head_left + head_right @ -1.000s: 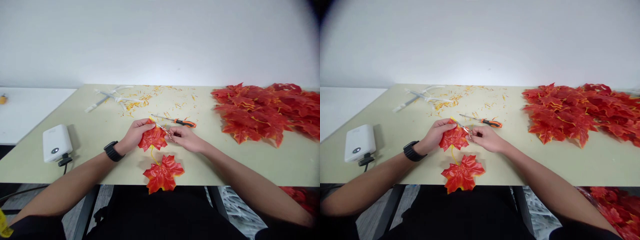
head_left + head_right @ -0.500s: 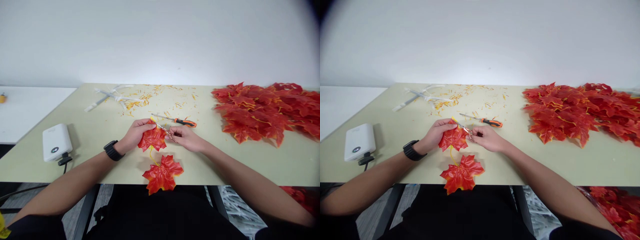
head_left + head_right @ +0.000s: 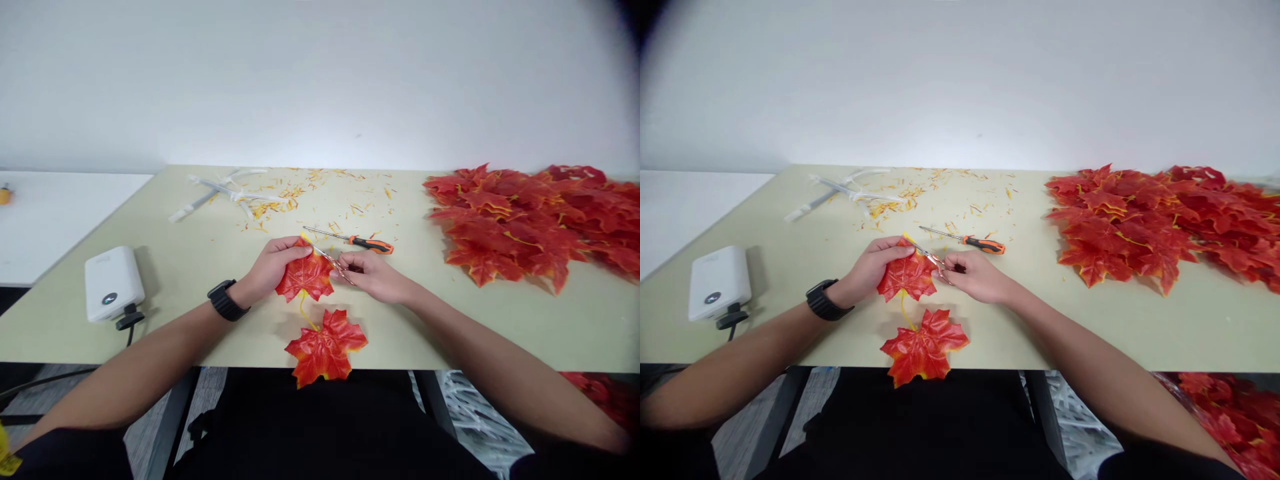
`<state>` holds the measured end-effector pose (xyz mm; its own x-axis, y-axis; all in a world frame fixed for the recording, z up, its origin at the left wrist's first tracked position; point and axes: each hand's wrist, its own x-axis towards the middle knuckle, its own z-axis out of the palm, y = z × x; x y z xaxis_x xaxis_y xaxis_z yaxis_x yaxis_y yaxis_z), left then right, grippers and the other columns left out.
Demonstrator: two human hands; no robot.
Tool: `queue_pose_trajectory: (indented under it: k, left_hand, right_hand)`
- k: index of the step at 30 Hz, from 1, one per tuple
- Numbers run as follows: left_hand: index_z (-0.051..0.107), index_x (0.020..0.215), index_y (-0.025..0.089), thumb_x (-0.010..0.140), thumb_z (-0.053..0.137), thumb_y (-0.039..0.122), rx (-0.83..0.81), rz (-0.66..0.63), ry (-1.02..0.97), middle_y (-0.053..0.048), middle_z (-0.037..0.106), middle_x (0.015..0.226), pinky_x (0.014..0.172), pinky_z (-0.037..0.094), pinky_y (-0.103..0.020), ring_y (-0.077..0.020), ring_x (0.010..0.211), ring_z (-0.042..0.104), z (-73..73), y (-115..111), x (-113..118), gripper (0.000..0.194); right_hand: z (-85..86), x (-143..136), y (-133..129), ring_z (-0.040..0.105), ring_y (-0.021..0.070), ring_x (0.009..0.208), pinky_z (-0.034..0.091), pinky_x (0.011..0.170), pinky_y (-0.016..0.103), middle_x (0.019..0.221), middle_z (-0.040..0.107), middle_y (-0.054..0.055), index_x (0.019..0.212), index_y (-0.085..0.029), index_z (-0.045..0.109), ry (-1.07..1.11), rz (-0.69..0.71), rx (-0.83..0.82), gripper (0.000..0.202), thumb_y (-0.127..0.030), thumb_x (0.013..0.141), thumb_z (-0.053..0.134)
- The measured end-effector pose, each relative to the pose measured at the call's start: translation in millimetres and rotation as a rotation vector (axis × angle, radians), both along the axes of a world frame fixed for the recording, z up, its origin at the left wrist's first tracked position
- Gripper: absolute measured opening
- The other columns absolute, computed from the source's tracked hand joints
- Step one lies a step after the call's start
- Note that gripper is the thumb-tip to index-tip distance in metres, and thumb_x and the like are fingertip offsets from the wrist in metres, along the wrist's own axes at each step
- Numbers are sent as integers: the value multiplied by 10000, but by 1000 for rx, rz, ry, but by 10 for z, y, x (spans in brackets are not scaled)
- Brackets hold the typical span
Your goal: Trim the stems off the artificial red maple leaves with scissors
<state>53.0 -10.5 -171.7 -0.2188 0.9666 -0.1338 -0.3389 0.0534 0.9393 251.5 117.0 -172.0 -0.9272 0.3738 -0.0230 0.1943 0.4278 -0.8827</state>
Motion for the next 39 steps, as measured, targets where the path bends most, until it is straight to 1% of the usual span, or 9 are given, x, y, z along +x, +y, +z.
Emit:
queue_pose_trajectory:
  k: [4, 11, 19, 25, 30, 39]
  left_hand:
    - [715, 760, 143, 756, 852, 328, 32, -11, 15, -3, 696, 706, 579, 488, -199, -100, 590, 618, -8, 0, 4, 229]
    - [694, 744, 145, 761, 853, 373, 56, 43, 1, 11, 664, 687, 556, 444, -185, -88, 580, 583, -9, 3, 18, 279]
    - [685, 746, 152, 775, 829, 365, 42, 50, 10, 15, 658, 681, 545, 439, -190, -89, 570, 573, -14, 8, 21, 259]
    - [680, 743, 156, 797, 809, 355, 43, 52, 30, 17, 651, 678, 544, 439, -189, -85, 567, 570, -18, 14, 21, 244]
    - [684, 735, 157, 806, 800, 344, 34, 34, 39, 22, 642, 665, 537, 433, -179, -77, 561, 564, -40, 14, 12, 231]
    - [684, 744, 163, 820, 794, 342, 24, 15, 41, 25, 640, 669, 530, 438, -169, -73, 557, 568, -48, 6, 4, 223]
  right_hand:
    - [-2, 0, 2, 288, 101, 624, 237, 571, 278, 673, 333, -43, 695, -203, 390, 4, 4, -5, 439, -492, 941, 609]
    - [8, 0, 7, 304, 103, 625, 245, 573, 276, 676, 354, -40, 701, -200, 409, 3, 3, -13, 441, -504, 941, 619]
    - [-6, 1, 7, 278, 99, 615, 222, 560, 277, 659, 322, -48, 686, -203, 381, 9, 2, -43, 472, -512, 942, 630]
    - [-8, -8, -3, 281, 99, 614, 228, 557, 274, 654, 321, -49, 680, -206, 365, 10, -12, -37, 466, -488, 940, 629]
    - [-8, -13, -4, 280, 98, 618, 226, 561, 274, 657, 328, -49, 684, -206, 358, 14, -10, -7, 459, -475, 938, 631]
    - [-10, -5, -19, 271, 95, 620, 229, 559, 270, 662, 311, -50, 679, -203, 363, 25, 0, -33, 471, -488, 943, 629]
